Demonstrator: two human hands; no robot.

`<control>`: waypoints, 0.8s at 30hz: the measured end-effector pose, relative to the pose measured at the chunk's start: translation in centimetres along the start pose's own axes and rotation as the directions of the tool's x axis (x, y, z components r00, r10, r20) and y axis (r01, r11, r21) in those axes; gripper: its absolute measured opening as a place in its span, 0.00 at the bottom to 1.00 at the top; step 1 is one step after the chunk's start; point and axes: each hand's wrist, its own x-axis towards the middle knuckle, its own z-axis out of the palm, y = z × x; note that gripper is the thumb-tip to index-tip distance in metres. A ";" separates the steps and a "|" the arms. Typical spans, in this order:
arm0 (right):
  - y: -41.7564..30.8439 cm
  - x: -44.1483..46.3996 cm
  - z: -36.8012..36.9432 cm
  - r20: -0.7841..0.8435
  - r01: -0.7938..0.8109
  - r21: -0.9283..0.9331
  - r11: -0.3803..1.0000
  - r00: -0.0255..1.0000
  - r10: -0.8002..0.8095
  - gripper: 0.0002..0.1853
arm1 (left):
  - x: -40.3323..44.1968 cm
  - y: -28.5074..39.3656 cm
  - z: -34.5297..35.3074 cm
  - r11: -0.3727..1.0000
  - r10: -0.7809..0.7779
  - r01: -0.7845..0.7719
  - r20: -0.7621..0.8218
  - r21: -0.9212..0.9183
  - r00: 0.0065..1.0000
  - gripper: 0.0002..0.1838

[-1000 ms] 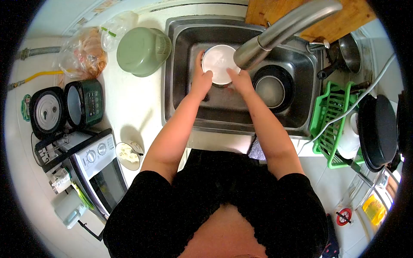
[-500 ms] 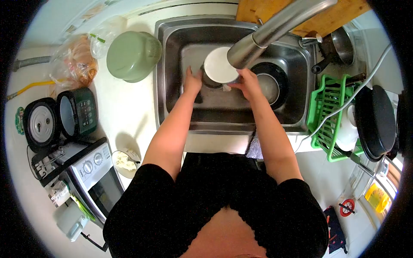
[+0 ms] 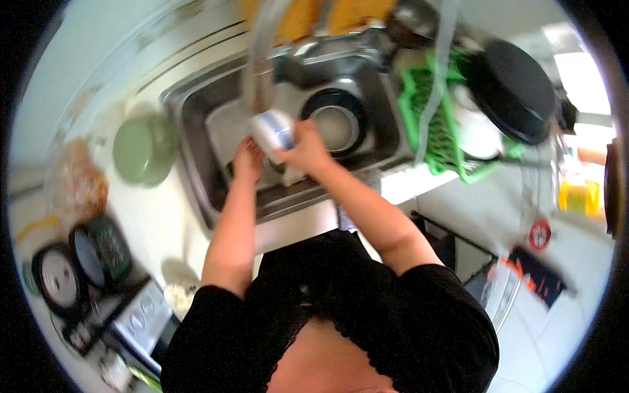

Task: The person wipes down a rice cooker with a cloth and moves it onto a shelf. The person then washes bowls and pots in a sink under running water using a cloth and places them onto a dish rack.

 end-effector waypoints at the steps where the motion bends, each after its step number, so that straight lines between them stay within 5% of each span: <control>1: -1.4 -1.1 -0.9 -0.044 0.056 -0.178 0.983 0.997 -0.064 0.32 | 0.2 0.0 0.9 0.997 0.019 -0.002 0.224 -0.075 0.974 0.20; 2: -2.1 -2.3 -1.8 -0.045 0.106 -0.151 0.983 0.992 -0.114 0.34 | -1.0 1.0 3.0 0.990 -0.082 0.111 0.297 -0.083 0.952 0.21; 3: -2.6 -3.4 -2.9 -0.044 0.165 -0.124 0.979 0.984 -0.172 0.35 | -0.6 0.9 3.2 0.998 -0.063 0.055 0.576 0.032 0.815 0.23; 4: -2.8 -4.2 -4.1 -0.030 0.261 -0.225 0.939 0.961 -0.275 0.36 | -4.6 2.1 5.8 0.990 -0.139 0.143 0.324 0.012 0.936 0.23; 7: -4.2 -7.4 -8.2 -0.002 0.378 -0.438 0.815 0.907 -0.422 0.36 | -2.2 1.0 4.9 0.985 -0.164 0.121 0.429 0.126 0.888 0.21; 11: -5.4 -11.6 -15.4 -0.136 0.403 -0.454 0.795 0.851 -0.508 0.36 | -3.6 1.5 3.5 0.959 -0.208 0.172 0.146 0.226 0.967 0.10; 13: -5.3 -14.0 -19.6 -0.210 0.395 -0.483 0.782 0.814 -0.541 0.36 | -4.9 2.2 2.1 0.942 -0.193 0.136 0.164 0.307 0.967 0.12; 17: -5.3 -20.6 -28.6 -0.511 0.128 -0.555 0.822 0.727 -0.458 0.37 | -4.2 3.0 -1.8 0.941 -0.160 0.091 0.191 0.327 0.969 0.13; 20: -3.7 -25.0 -36.6 -0.634 -0.030 -0.725 0.688 0.421 -0.649 0.37 | -6.8 3.0 -2.4 0.960 -0.088 0.078 0.024 0.269 0.996 0.14; 24: 0.2 -28.0 -46.8 -0.649 -0.328 -0.761 0.560 0.360 -0.671 0.35 | -8.1 0.9 -2.9 0.972 -0.057 0.061 -0.025 0.229 0.998 0.13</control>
